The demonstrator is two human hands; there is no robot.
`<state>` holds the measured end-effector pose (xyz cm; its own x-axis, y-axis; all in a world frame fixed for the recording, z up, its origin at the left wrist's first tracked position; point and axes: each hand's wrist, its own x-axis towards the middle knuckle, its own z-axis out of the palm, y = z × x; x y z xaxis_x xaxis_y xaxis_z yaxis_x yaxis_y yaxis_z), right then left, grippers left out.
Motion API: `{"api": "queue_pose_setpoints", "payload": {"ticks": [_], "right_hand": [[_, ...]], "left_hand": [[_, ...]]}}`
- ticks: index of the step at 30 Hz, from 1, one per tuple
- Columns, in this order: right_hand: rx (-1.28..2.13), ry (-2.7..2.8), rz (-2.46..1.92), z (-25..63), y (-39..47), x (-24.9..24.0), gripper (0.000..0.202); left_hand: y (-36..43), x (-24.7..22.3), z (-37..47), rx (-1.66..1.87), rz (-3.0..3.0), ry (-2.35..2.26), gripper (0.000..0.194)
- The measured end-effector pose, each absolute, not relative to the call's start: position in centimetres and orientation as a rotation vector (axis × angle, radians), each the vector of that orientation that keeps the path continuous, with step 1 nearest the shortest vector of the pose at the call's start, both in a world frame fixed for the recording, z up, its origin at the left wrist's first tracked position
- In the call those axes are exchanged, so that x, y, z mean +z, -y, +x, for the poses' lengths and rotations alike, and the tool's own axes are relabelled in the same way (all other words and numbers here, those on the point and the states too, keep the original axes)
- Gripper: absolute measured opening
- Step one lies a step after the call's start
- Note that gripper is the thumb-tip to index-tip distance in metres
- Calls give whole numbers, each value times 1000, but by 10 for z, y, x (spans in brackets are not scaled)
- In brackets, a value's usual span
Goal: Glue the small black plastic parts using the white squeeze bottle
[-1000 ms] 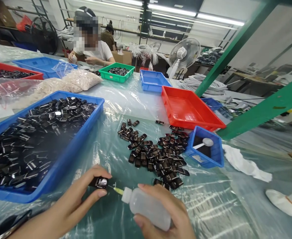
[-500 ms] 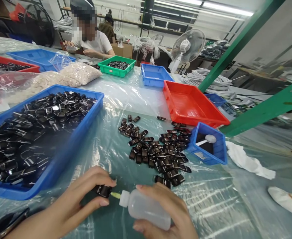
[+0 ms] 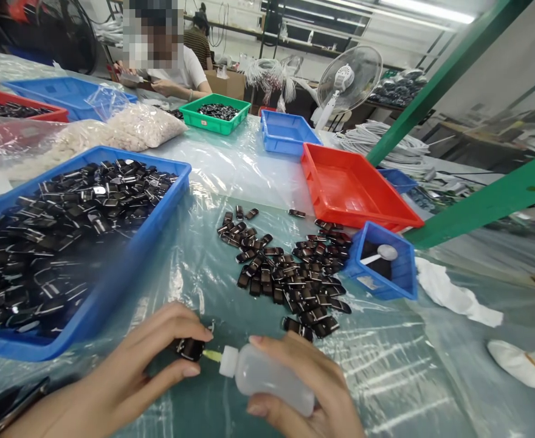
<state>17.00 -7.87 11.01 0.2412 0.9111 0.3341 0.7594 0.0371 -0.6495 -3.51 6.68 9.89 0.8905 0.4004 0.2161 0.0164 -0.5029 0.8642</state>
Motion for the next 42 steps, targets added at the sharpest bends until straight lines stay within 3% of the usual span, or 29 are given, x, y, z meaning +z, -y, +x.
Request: {"api": "queue_pose_setpoints", "payload": {"ticks": [17, 24, 31, 42], "right_hand": [[249, 1532, -1847, 169, 86, 109, 31], [367, 1555, -1792, 171, 79, 113, 36], [319, 1525, -1771, 171, 83, 107, 33], [266, 1568, -1793, 174, 82, 111, 35]], "left_hand": [[-66, 97, -35, 528, 2076, -322, 12], [-67, 94, -35, 424, 2174, -428, 27], [-68, 96, -37, 349, 2302, -379, 16], [-69, 89, -41, 540, 2342, -345, 37]]}}
